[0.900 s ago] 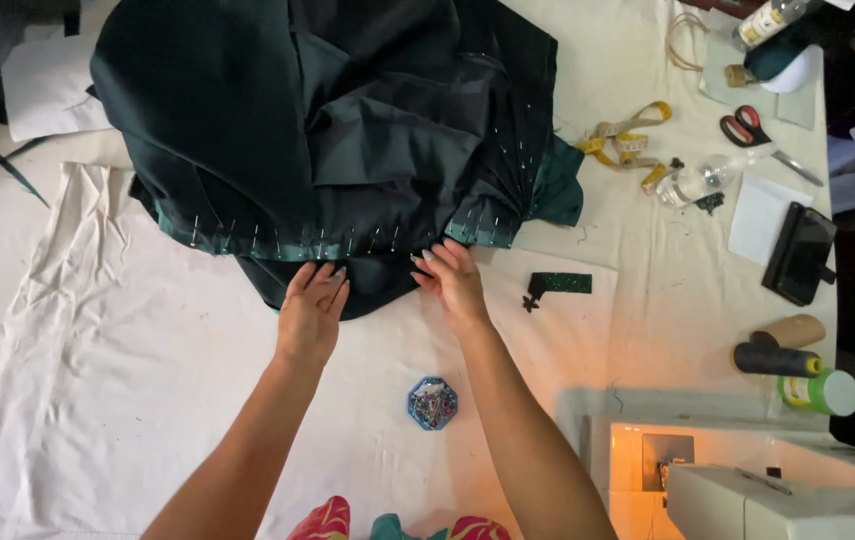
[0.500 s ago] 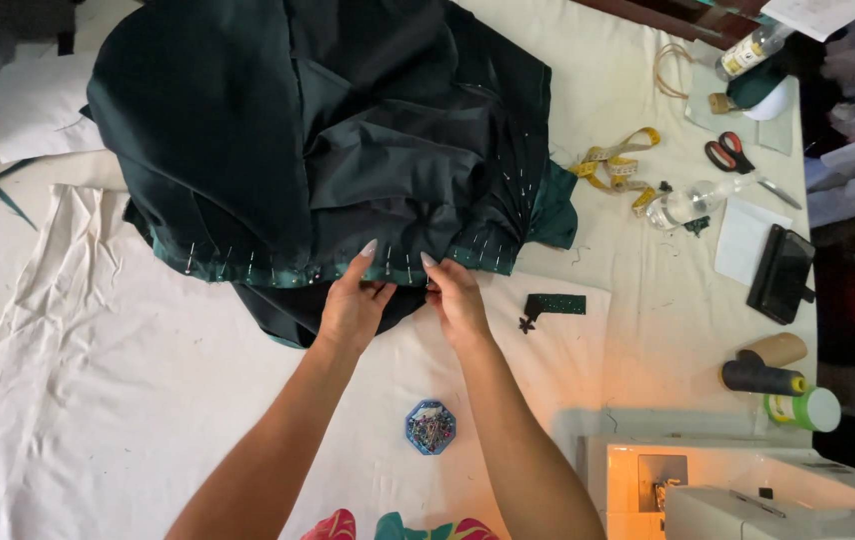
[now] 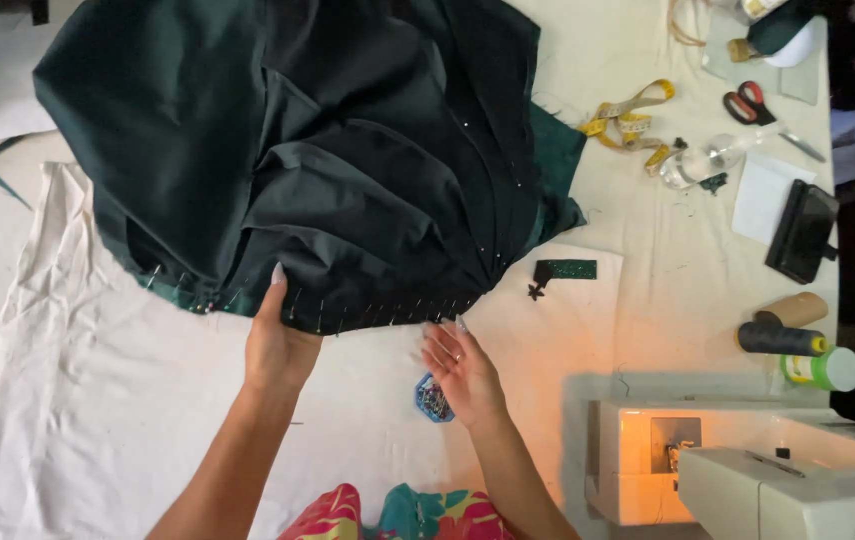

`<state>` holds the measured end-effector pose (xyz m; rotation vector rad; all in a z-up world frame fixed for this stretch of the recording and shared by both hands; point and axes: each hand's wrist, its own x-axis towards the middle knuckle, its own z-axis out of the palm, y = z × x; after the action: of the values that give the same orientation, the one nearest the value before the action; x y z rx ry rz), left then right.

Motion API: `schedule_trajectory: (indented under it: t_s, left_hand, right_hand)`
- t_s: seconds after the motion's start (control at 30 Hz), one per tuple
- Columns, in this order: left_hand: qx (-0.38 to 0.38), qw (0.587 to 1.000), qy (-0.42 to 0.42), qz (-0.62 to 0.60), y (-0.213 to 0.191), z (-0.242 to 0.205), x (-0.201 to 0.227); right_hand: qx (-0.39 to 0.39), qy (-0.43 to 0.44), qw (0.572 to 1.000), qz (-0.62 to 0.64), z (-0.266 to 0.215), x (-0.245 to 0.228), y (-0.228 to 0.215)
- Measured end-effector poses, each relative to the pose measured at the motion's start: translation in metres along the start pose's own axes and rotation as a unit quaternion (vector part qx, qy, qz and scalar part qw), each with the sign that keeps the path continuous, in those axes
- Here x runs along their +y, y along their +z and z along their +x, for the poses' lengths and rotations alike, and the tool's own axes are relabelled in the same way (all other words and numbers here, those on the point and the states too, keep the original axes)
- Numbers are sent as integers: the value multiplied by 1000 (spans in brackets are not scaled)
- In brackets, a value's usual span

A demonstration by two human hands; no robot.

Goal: Pinning layers of dark green fabric together on a white work table next to a sewing machine.

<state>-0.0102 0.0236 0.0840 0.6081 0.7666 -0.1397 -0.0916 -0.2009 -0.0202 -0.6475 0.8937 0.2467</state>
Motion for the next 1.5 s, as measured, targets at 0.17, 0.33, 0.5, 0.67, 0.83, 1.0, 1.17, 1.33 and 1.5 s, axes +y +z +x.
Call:
schedule_trajectory:
  t_s: [0.17, 0.33, 0.5, 0.67, 0.83, 1.0, 1.17, 1.33, 1.5]
  left_hand:
    - [-20, 996, -77, -33, -18, 5, -18]
    - [-81, 986, -146, 22, -59, 24, -76]
    - [-49, 996, -76, 27, -26, -1, -84]
    - [-75, 988, -128, -31, -9, -2, -69]
    - [-66, 995, -75, 27, 3, -11, -41]
    - [-55, 996, -9, 65, 8, -14, -26]
    - [-112, 992, 34, 45, 74, -18, -16]
    - [-171, 979, 97, 45, 139, -29, 8]
    - [-217, 963, 156, 35, 172, -40, 46]
  right_hand:
    - [14, 44, 995, 83, -4, -6, 20]
    - [42, 15, 998, 46, -7, -8, -5]
    - [5, 91, 994, 52, -43, -7, 11]
    - [-50, 140, 966, 210, -14, 8, 17]
    - [-69, 75, 919, 381, 2, -16, 30]
    - [-91, 48, 915, 389, -7, -52, 47]
    - [-92, 80, 900, 418, 28, -37, 39]
    - [-117, 66, 871, 473, 24, -66, 66]
    - [-130, -109, 872, 459, 8, -140, 78]
